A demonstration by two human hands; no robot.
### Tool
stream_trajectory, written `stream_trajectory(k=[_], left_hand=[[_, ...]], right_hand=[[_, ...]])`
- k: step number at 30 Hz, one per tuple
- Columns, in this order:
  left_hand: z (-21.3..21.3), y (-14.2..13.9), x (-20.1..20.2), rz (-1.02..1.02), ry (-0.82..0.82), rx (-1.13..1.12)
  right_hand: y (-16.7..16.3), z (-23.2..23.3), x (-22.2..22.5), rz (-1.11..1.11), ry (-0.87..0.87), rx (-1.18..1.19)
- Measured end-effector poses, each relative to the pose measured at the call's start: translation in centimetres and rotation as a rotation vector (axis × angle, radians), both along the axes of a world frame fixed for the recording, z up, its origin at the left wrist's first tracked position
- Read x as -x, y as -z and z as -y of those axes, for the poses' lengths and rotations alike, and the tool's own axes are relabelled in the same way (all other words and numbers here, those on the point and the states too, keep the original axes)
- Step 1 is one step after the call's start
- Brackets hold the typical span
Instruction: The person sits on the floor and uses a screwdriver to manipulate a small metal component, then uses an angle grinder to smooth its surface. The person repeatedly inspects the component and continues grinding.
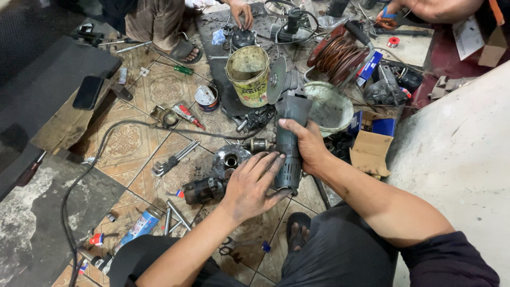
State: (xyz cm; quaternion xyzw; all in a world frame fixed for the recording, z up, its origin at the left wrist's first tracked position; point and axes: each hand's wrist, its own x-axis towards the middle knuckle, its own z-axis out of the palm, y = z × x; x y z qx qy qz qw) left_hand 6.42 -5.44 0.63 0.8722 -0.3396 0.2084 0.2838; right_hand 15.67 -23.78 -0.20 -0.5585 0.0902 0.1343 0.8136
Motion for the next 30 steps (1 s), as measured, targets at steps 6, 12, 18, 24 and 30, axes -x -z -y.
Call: stream_trajectory(k=[6, 12, 18, 24, 30], left_hand=[[-0.27, -0.08, 0.0, -0.005, 0.008, 0.013], [-0.15, -0.16, -0.03, -0.003, 0.009, 0.014], [-0.17, -0.27, -0.04, 0.018, 0.017, 0.049], [-0.23, 0.07, 0.06, 0.004, 0.046, 0.13], [-0.32, 0.62, 0.26, -0.051, 0.073, 0.14]], right_hand=[[-0.2, -0.07, 0.02, -0.019, -0.016, -0.024], [0.1, 0.12, -0.04, 0.002, -0.001, -0.011], [0.24, 0.25, -0.14, 0.002, 0.019, 0.003], [0.16, 0.17, 0.08, 0.006, 0.028, -0.011], [-0.11, -0.2, 0.3, 0.023, 0.029, -0.007]])
